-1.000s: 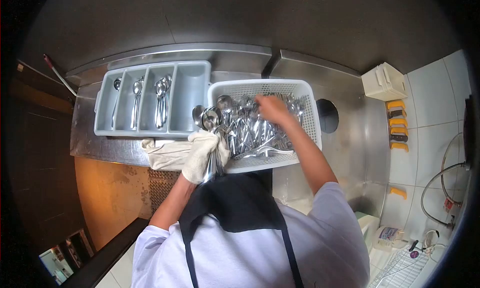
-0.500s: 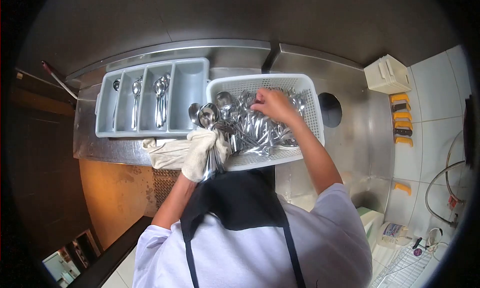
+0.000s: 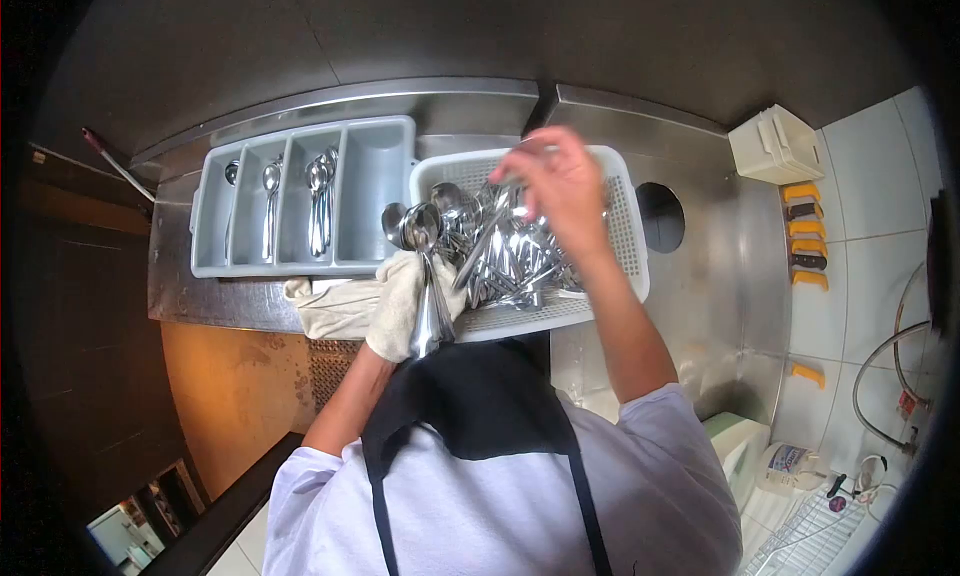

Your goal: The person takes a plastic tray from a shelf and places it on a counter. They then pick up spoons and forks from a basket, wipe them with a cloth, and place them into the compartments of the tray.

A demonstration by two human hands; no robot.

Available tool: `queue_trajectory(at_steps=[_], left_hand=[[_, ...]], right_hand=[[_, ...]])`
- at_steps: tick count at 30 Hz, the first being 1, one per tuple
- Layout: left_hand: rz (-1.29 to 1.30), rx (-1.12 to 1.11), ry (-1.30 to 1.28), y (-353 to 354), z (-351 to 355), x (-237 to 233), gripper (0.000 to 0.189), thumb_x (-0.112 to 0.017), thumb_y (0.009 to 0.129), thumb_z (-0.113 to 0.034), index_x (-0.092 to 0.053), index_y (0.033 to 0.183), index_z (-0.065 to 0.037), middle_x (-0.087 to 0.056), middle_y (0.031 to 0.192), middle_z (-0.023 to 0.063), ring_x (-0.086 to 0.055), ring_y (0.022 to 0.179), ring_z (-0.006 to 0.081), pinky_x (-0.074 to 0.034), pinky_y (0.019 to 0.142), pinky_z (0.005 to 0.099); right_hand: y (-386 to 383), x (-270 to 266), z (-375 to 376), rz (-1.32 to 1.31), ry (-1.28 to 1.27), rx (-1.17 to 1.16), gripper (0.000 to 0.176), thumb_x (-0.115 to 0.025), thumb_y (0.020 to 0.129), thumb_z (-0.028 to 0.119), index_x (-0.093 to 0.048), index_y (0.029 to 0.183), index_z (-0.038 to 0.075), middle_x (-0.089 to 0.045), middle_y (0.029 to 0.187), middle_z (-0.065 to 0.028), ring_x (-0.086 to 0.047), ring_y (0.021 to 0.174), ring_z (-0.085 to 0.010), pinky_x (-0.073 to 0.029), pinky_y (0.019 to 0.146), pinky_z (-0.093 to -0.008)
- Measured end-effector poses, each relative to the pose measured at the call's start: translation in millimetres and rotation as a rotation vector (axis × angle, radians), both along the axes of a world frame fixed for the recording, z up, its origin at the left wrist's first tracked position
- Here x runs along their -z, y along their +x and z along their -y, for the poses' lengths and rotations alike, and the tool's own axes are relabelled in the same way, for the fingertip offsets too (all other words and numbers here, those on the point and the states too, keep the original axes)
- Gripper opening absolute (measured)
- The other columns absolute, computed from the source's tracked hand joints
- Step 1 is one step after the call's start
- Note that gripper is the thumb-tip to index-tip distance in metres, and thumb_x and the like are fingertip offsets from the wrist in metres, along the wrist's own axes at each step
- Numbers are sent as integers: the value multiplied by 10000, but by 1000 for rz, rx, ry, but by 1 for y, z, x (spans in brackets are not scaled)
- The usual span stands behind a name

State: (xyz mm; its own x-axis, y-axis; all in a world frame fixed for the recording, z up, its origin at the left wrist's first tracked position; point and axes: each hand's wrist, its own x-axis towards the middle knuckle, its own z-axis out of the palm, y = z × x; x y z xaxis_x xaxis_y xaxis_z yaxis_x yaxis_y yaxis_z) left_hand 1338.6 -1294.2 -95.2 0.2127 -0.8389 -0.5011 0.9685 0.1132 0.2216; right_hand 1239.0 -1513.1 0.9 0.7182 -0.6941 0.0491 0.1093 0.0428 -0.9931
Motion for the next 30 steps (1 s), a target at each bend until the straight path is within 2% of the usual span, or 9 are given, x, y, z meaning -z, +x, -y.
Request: queue_trajectory(at_steps=[5, 6, 8, 9, 13, 17, 21, 24, 30], left_hand=[[36, 1, 117, -7, 8, -30, 241, -482, 952, 37, -426, 748, -78, -454, 709, 36, -483, 620, 138, -428, 588, 302], [84, 18, 116, -8, 7, -33, 261, -484, 950, 42, -419, 728, -79, -442, 688, 36, -474, 602, 139, -420, 574, 305], [447, 115, 44, -6, 0, -22, 296, -485, 963, 45, -414, 706, -82, -423, 664, 28, -454, 582, 128, -407, 559, 300], [722, 152, -1, -4, -5, -12, 312, -485, 980, 43, -415, 704, -85, -416, 660, 21, -444, 580, 118, -402, 558, 293], [543, 82, -32, -5, -10, -13, 329, -467, 996, 29, -411, 694, -88, -413, 657, 22, -436, 582, 110, -393, 557, 294], [239, 52, -36, -4, -11, 0, 349, -433, 1010, 18, -400, 676, -79, -411, 651, 29, -433, 590, 107, -390, 566, 296], [502, 93, -55, -3, -10, 7, 347, -440, 996, 24, -414, 666, -82, -419, 633, 26, -441, 564, 113, -391, 545, 298], [702, 101, -24, -6, -8, 2, 332, -462, 979, 36, -429, 670, -84, -429, 630, 21, -439, 540, 116, -384, 517, 295], [257, 36, 7, -10, -3, -10, 335, -475, 968, 49, -425, 662, -77, -435, 629, 26, -441, 531, 114, -371, 496, 280]], right_hand=[[25, 33, -28, -285, -37, -256, 223, -702, 975, 175, -672, 1155, 48, -771, 958, -86, -604, 570, -50, -478, 495, -191], [25, 49, -14, -320, -88, -195, 267, -672, 994, 273, -706, 1149, 60, -777, 952, -119, -681, 618, -156, -543, 557, -292], [21, 108, 31, -523, -851, 50, 319, -652, 990, 342, -722, 1123, 61, -764, 958, -185, -734, 751, -315, -577, 680, -425], [13, 126, 44, -632, -829, 68, 326, -641, 989, 343, -722, 1102, 49, -750, 951, -216, -725, 814, -369, -567, 740, -470], [-5, 149, 41, -1099, -914, -4, 298, -626, 973, 290, -700, 969, 1, -740, 937, -241, -723, 869, -423, -565, 790, -524], [5, 168, 18, -1081, -821, 173, 346, -670, 933, 286, -657, 1111, -10, -734, 921, -255, -723, 878, -417, -557, 810, -532], [-2, 177, 6, -769, -567, 222, 364, -663, 932, 256, -649, 1216, 29, -735, 988, -235, -713, 894, -431, -549, 815, -536], [-9, 168, -18, -809, -763, 68, 392, -633, 890, 163, -609, 1232, -28, -725, 1061, -240, -712, 886, -433, -560, 793, -532], [-5, 166, -70, -777, -863, -53, 367, -589, 862, 85, -620, 1205, -41, -736, 953, -224, -716, 800, -432, -572, 696, -525]])
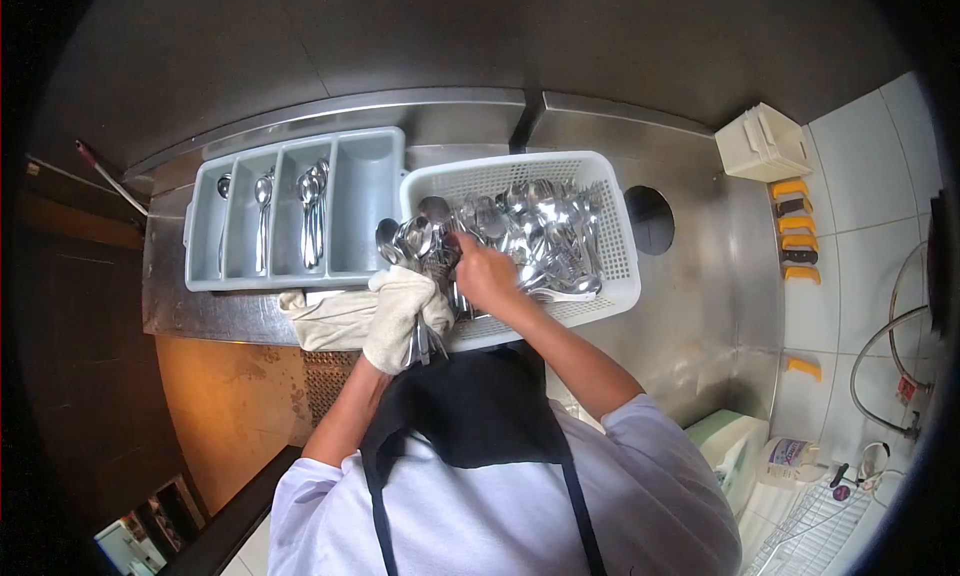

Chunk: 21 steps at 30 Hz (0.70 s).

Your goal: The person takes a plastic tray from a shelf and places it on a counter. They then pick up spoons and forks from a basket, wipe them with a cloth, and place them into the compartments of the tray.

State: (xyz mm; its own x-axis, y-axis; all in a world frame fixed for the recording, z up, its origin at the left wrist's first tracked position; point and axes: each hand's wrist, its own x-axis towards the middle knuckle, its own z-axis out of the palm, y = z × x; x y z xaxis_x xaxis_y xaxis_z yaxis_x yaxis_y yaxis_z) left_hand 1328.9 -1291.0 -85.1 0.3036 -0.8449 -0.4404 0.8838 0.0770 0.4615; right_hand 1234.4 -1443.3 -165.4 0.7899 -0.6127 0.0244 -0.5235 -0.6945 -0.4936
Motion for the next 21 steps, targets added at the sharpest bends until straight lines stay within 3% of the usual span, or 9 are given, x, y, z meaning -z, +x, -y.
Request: queue_trajectory(at_steps=[2, 5, 8, 11, 14, 17, 19, 21], left_hand=[[-20, -9, 11, 0, -1, 10, 335, -476, 968, 48, -422, 663, -79, -426, 624, 26, -431, 528, 113, -365, 496, 281], [417, 60, -43, -1, -1, -6, 337, -483, 972, 38, -418, 663, -80, -414, 614, 22, -420, 523, 110, -361, 499, 287], [281, 9, 3, -3, -4, -6, 348, -489, 965, 47, -418, 644, -68, -426, 611, 27, -433, 524, 109, -364, 503, 289], [73, 29, -66, -1, -6, 10, 344, -480, 958, 65, -431, 639, -54, -446, 626, 32, -458, 542, 110, -375, 512, 289], [229, 69, -48, 0, -9, 17, 323, -479, 941, 80, -447, 645, -45, -455, 628, 43, -474, 555, 121, -385, 521, 292], [274, 83, -104, 1, -9, 4, 315, -499, 926, 79, -454, 638, -42, -472, 624, 57, -496, 569, 128, -397, 529, 291], [477, 111, -8, 2, -9, 12, 316, -513, 912, 79, -452, 626, -40, -479, 618, 65, -503, 566, 132, -398, 526, 289], [514, 120, 20, 3, -10, 15, 318, -521, 906, 75, -452, 618, -42, -485, 615, 69, -509, 564, 133, -400, 524, 291]], right_hand=[[3, -4, 6, -112, 78, 32, 294, -578, 878, 82, -656, 1149, -2, -739, 903, -218, -718, 789, -421, -570, 692, -530], [5, -10, 37, 24, 13, 108, 216, -552, 916, 88, -707, 1065, 59, -733, 895, -234, -720, 781, -399, -564, 692, -539], [10, 4, 84, 195, -155, 176, 173, -559, 936, 119, -716, 991, 70, -741, 936, -184, -712, 866, -394, -563, 761, -511], [21, 36, 126, 44, -140, 58, 165, -571, 927, 136, -711, 975, 65, -734, 953, -191, -702, 890, -401, -555, 776, -520], [29, 25, 131, -117, -154, 8, 169, -588, 916, 172, -709, 956, 61, -731, 959, -193, -695, 899, -411, -546, 789, -535], [31, 23, 134, -116, -219, -163, 193, -600, 908, 202, -719, 972, 64, -731, 956, -199, -696, 910, -411, -545, 800, -532], [31, 10, 134, -186, -190, -226, 210, -607, 903, 209, -728, 1008, 73, -733, 966, -199, -697, 925, -410, -543, 820, -531], [30, 5, 137, -188, -127, -256, 231, -615, 898, 218, -735, 1045, 85, -735, 976, -201, -698, 940, -409, -542, 841, -530]])
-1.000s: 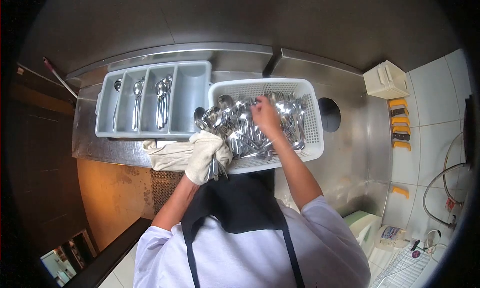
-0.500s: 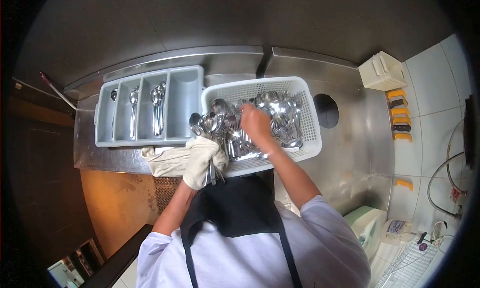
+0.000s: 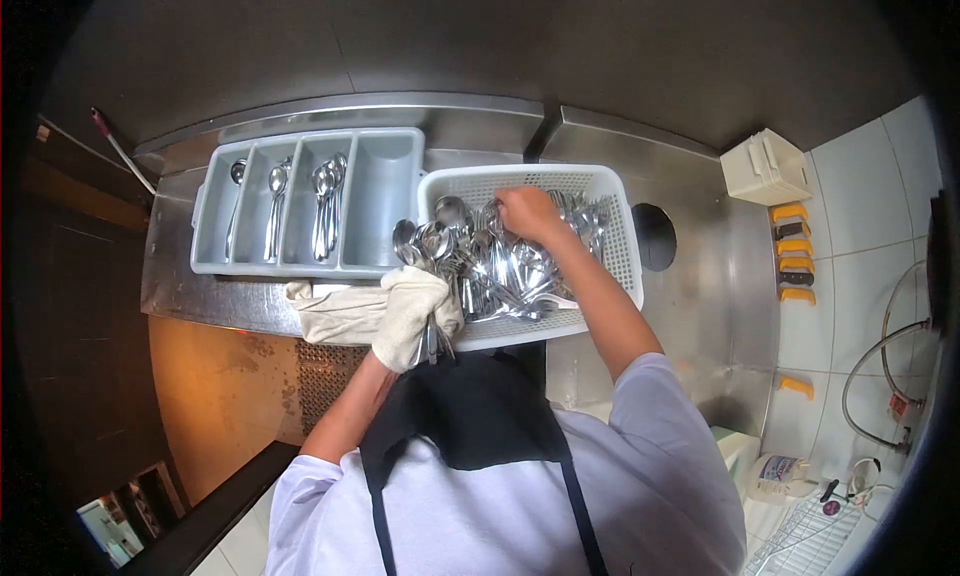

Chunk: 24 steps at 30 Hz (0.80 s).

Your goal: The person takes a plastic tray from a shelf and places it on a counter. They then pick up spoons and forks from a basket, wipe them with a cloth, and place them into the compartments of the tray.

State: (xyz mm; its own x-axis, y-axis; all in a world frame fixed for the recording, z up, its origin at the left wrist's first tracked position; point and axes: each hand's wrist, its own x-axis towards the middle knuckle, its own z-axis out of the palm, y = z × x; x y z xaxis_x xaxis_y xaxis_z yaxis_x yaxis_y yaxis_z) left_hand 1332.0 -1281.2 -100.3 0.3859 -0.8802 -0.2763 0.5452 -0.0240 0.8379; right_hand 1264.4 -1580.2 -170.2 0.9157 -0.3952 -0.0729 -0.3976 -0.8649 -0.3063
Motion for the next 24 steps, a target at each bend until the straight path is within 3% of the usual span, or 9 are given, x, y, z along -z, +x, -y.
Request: queue_trajectory(at_steps=[5, 10, 14, 17, 20, 21, 23, 24], left_hand=[[-316, -26, -68, 1, 1, -7, 325, -526, 920, 43, -455, 617, -50, -481, 615, 67, -497, 547, 136, -406, 524, 303], [44, 37, -30, 7, -1, -14, 331, -532, 935, 26, -448, 623, -45, -471, 616, 64, -471, 537, 132, -406, 529, 297], [24, 2, -132, 4, -2, 6, 336, -518, 945, 45, -431, 633, -45, -469, 628, 54, -458, 543, 124, -400, 526, 290], [376, 42, -232, 8, -2, 1, 333, -507, 948, 61, -426, 642, -42, -484, 651, 45, -461, 555, 111, -393, 523, 280], [-40, 5, -172, 6, -2, 5, 318, -542, 916, 60, -432, 639, -50, -491, 651, 45, -472, 562, 105, -385, 516, 271], [-114, 14, -168, 6, -2, 9, 308, -523, 930, 57, -433, 654, -46, -486, 657, 46, -478, 571, 111, -402, 531, 277], [-257, 40, -157, 8, -4, 20, 292, -485, 957, 51, -436, 684, -40, -477, 668, 48, -490, 590, 123, -435, 560, 288], [-63, 62, -136, 9, -3, 21, 291, -488, 958, 46, -442, 684, -40, -479, 669, 48, -494, 591, 124, -436, 561, 290]], right_hand=[[4, 10, 3, -37, 110, 95, 254, -635, 875, 224, -763, 1070, 122, -737, 1019, -206, -699, 971, -410, -539, 880, -520], [22, 4, 4, -206, 175, 181, 392, -536, 919, 343, -764, 1024, 42, -732, 1064, -233, -691, 1038, -424, -529, 942, -506], [30, 21, 23, -313, 194, 113, 509, -458, 960, 416, -754, 1023, 6, -729, 1060, -249, -680, 1028, -450, -508, 965, -516], [32, 29, 41, -216, 320, 21, 494, -464, 965, 382, -755, 917, -14, -746, 951, -259, -718, 797, -399, -566, 770, -516], [30, 11, 50, -388, 954, 171, 400, -460, 961, 264, -720, 1028, -32, -731, 797, -269, -601, 454, -237, -505, 473, -405], [34, 15, 44, -440, 860, 199, 362, -444, 988, 207, -686, 1078, -46, -710, 690, -237, -498, 331, -153, -400, 328, -336], [30, 17, 37, -419, 880, 249, 357, -438, 999, 198, -673, 1065, -62, -705, 683, -224, -522, 353, -164, -416, 330, -349], [30, 20, 35, -407, 888, 271, 354, -434, 1004, 193, -667, 1059, -69, -703, 679, -217, -534, 364, -170, -424, 331, -356]])
